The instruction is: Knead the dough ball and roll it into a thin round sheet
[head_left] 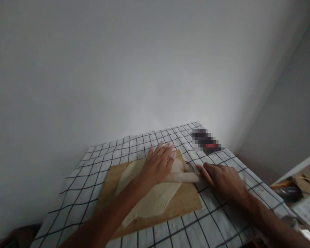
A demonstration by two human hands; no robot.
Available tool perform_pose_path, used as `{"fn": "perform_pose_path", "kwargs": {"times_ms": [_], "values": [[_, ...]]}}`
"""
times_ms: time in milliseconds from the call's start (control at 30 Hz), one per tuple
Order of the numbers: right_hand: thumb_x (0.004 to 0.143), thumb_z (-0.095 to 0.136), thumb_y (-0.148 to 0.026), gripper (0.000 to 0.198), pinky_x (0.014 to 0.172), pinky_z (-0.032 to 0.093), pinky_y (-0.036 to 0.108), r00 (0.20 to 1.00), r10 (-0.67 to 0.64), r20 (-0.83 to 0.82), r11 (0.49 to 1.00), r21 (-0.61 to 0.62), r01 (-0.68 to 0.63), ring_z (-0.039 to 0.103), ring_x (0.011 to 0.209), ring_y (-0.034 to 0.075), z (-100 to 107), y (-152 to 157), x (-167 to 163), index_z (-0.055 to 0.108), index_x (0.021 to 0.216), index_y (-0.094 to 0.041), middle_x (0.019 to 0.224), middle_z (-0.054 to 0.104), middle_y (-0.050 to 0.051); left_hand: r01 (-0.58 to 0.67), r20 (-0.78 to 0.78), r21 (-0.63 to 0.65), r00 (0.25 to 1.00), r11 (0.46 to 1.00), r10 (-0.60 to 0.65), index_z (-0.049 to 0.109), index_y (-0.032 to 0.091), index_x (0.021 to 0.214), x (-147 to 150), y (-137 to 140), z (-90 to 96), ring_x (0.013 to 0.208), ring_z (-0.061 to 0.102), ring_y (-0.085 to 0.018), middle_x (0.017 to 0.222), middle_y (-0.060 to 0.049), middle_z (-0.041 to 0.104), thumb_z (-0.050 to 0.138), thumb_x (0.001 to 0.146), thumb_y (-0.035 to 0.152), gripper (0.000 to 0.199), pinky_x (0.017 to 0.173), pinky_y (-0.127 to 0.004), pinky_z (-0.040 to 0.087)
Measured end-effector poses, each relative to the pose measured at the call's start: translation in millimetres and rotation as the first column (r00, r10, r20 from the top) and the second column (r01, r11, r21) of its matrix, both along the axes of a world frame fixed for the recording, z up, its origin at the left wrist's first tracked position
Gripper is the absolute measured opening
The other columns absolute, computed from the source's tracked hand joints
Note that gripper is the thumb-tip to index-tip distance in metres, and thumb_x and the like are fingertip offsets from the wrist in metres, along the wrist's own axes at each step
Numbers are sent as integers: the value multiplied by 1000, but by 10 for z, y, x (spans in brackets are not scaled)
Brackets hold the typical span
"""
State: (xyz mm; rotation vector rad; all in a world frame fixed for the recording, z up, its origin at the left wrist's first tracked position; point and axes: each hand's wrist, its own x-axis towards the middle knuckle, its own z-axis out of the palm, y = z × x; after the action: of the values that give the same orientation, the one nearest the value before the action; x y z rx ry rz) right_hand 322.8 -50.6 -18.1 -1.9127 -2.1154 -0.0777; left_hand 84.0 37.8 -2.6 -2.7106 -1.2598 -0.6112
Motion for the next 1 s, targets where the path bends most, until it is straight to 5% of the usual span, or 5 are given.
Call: {"fn": "perform_pose_path", "kwargs": {"times_ms": [367,633,800,1000], "values": [[106,19,-51,61,59,38,30,994,-47,102,999,-15,48,71,72,24,73,412,17,69,88,-21,77,73,12,-128,50,6,991,992,127,63,19,121,194,497,70,131,54,-27,127,-11,68,32,104,29,37,113,-52,36],[106,25,-50,55,55,31,29,997,71,19,997,-19,-70,70,66,20,43,-184,46,66,82,-23,74,74,4,-19,-11,26,1000,999,19,45,17,146,27,-330,-114,143,40,-31,152,-13,48,36,104,32,46,116,-59,33],[104,28,-58,58,54,28,29,996,41,-76,999,-10,-42,69,62,20,12,-448,-3,63,74,-23,69,73,3,33,-140,65,990,997,-24,31,26,155,-207,-1000,-54,149,30,-30,161,-3,33,39,102,34,54,119,-57,34],[105,27,-53,56,54,28,30,995,69,-67,997,21,-68,70,65,21,38,-289,-310,65,78,-23,71,73,5,-50,-138,145,988,988,70,30,22,155,-496,-994,-125,147,33,-29,161,-6,34,41,101,35,56,117,-57,35]]}}
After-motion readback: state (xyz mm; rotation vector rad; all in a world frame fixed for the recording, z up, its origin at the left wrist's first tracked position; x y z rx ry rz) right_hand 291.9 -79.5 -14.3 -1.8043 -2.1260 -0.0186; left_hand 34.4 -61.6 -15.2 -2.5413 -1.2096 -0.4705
